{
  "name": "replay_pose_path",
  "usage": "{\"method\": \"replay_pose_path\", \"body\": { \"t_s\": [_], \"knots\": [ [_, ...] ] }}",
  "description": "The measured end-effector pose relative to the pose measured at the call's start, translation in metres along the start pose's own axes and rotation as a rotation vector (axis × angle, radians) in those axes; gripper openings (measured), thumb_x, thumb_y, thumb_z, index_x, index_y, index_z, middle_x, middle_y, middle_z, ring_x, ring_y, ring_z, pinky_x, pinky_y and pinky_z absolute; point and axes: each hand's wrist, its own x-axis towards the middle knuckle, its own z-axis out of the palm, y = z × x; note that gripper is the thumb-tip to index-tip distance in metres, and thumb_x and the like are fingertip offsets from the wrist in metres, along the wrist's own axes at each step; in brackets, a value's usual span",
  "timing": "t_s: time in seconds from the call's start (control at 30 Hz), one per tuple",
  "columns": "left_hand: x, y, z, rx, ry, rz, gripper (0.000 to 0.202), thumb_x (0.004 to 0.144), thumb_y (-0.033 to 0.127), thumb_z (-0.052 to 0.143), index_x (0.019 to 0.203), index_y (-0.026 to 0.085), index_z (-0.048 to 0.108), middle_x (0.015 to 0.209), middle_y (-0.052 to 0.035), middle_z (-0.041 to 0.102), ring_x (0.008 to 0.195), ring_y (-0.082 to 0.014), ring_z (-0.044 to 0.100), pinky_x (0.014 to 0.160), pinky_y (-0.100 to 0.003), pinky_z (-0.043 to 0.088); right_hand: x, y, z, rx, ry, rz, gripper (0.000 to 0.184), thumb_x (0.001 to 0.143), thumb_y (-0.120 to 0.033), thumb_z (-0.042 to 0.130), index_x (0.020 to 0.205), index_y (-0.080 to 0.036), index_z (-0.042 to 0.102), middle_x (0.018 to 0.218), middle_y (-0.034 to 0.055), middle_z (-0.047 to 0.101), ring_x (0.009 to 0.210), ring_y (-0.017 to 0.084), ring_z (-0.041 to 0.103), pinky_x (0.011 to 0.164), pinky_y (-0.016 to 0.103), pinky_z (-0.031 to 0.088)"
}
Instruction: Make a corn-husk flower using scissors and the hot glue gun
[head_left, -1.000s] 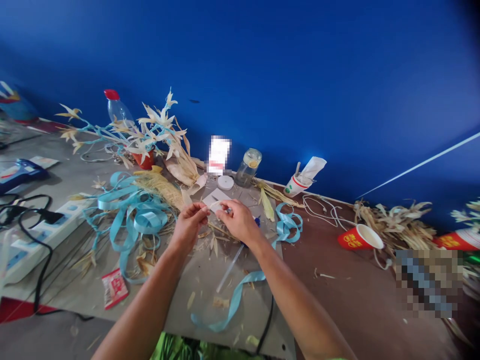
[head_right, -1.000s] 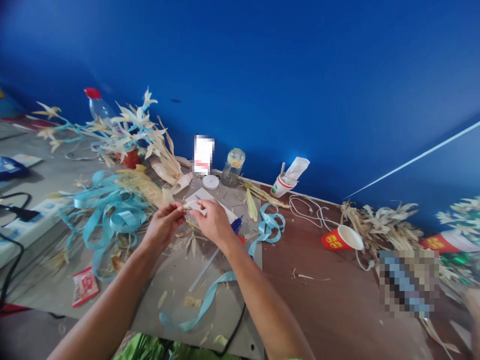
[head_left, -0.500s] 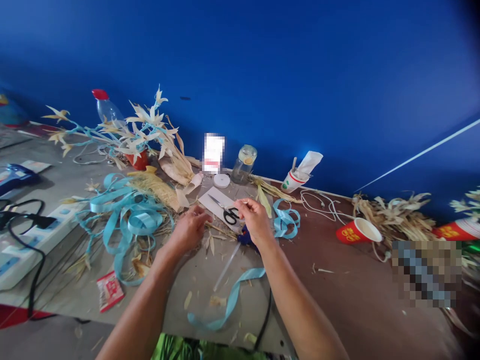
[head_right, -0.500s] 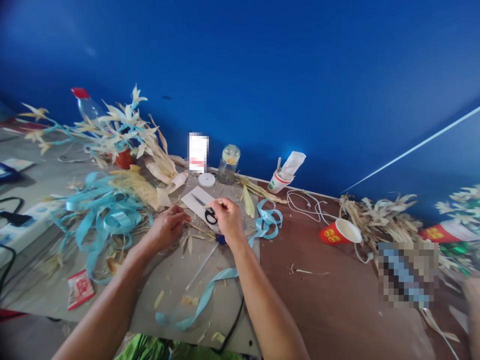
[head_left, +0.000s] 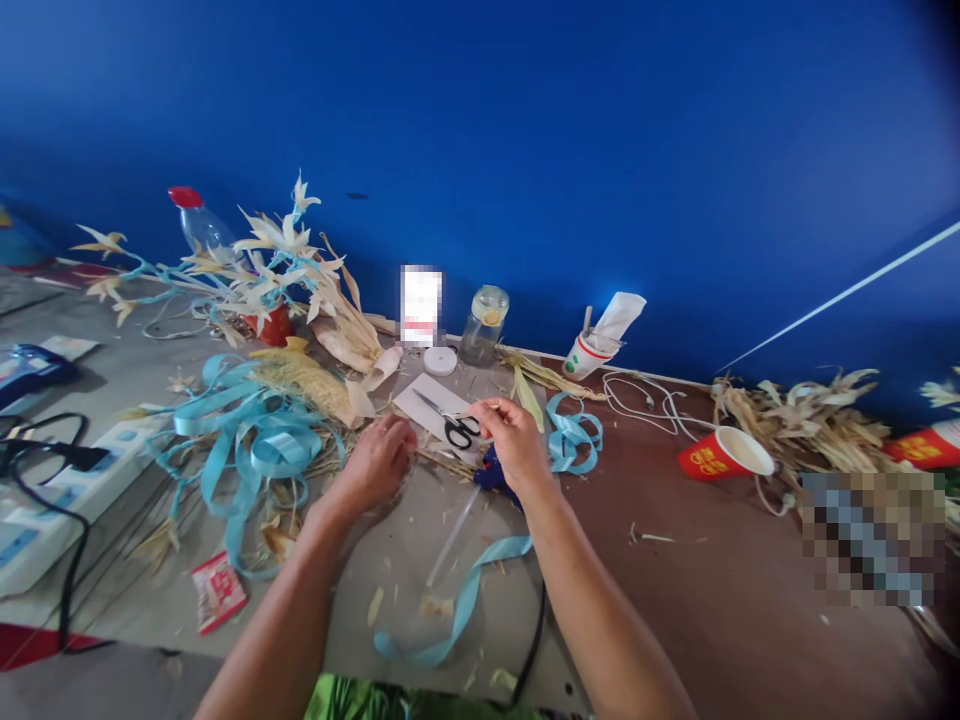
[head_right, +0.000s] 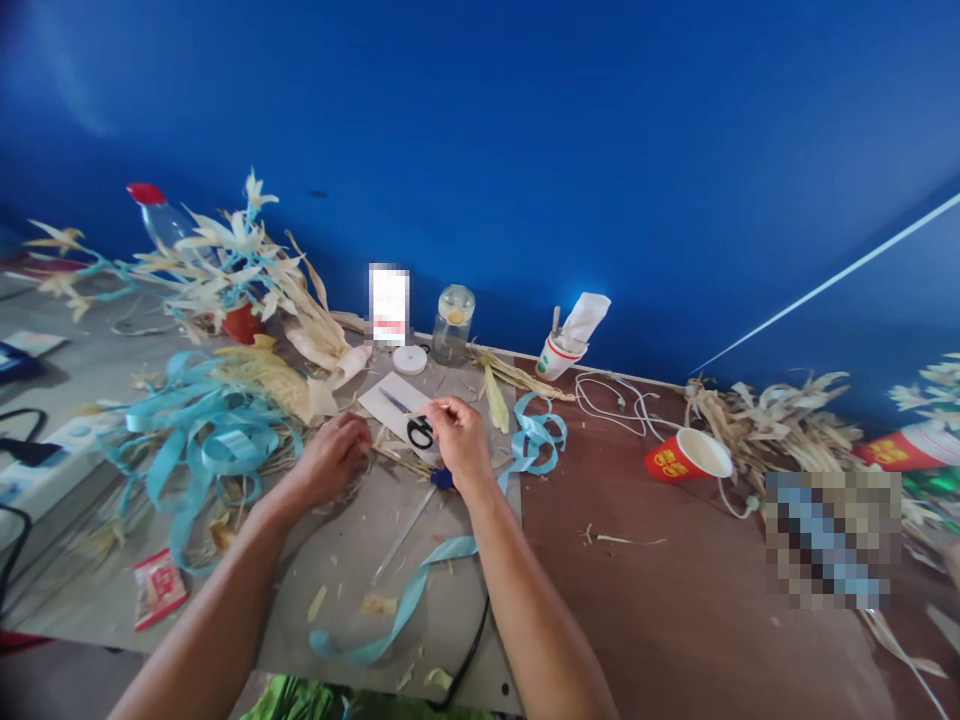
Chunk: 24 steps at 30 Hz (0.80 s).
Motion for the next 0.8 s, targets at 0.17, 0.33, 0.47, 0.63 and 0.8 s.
{"method": "replay_pose_path", "body": {
  "t_s": [0.17,0.33,0.47,0.63,0.8],
  "knots": [
    [0.002,0.008,0.001,-0.581,0.284,-0.220,0.007,0.077,0.025,0.054,0.076,0.018,0.054,0.062,0.0015,0.054,0.059,-0.0115,0.048,0.059,-0.023,0.038,0.000,0.001,-0.003,0.002,0.020,-0.018,0.026,0.072,-0.041,0.058,0.073,-0.015,0.061,0.049,-0.0049,0.046,0.049,0.010,0.041,0.050,0.022,0.032],
    [0.003,0.016,0.006,-1.129,0.331,-0.291,0.022,0.070,0.026,0.067,0.088,0.017,0.059,0.063,0.0018,0.059,0.058,-0.0090,0.054,0.060,-0.021,0.041,-0.007,0.001,0.007,-0.029,-0.074,0.020,0.026,0.072,-0.041,0.058,0.071,-0.016,0.060,0.047,-0.0061,0.045,0.045,0.008,0.040,0.048,0.021,0.031],
    [0.004,0.020,0.009,-1.326,0.327,-0.372,0.022,0.064,0.021,0.072,0.084,0.015,0.064,0.065,0.0003,0.062,0.061,-0.0083,0.057,0.063,-0.021,0.044,-0.013,0.003,0.014,0.009,-0.193,0.004,0.022,0.073,-0.038,0.058,0.071,-0.016,0.060,0.047,-0.0063,0.045,0.045,0.008,0.040,0.048,0.020,0.031],
    [0.004,0.023,0.011,-1.414,0.295,-0.404,0.021,0.062,0.020,0.074,0.080,0.014,0.065,0.067,0.0001,0.062,0.062,-0.0078,0.058,0.064,-0.020,0.045,-0.019,0.004,0.020,0.027,-0.299,-0.009,0.020,0.075,-0.034,0.058,0.081,-0.017,0.066,0.053,-0.0043,0.050,0.046,0.008,0.041,0.045,0.020,0.031],
    [0.005,0.026,0.013,-1.414,0.280,-0.391,0.022,0.061,0.020,0.075,0.079,0.013,0.065,0.065,-0.0006,0.062,0.060,-0.0091,0.057,0.063,-0.022,0.044,-0.022,0.003,0.023,0.065,-0.294,-0.023,0.022,0.075,-0.031,0.059,0.088,-0.016,0.068,0.057,-0.0031,0.053,0.047,0.008,0.041,0.044,0.019,0.032]
  ]
}}
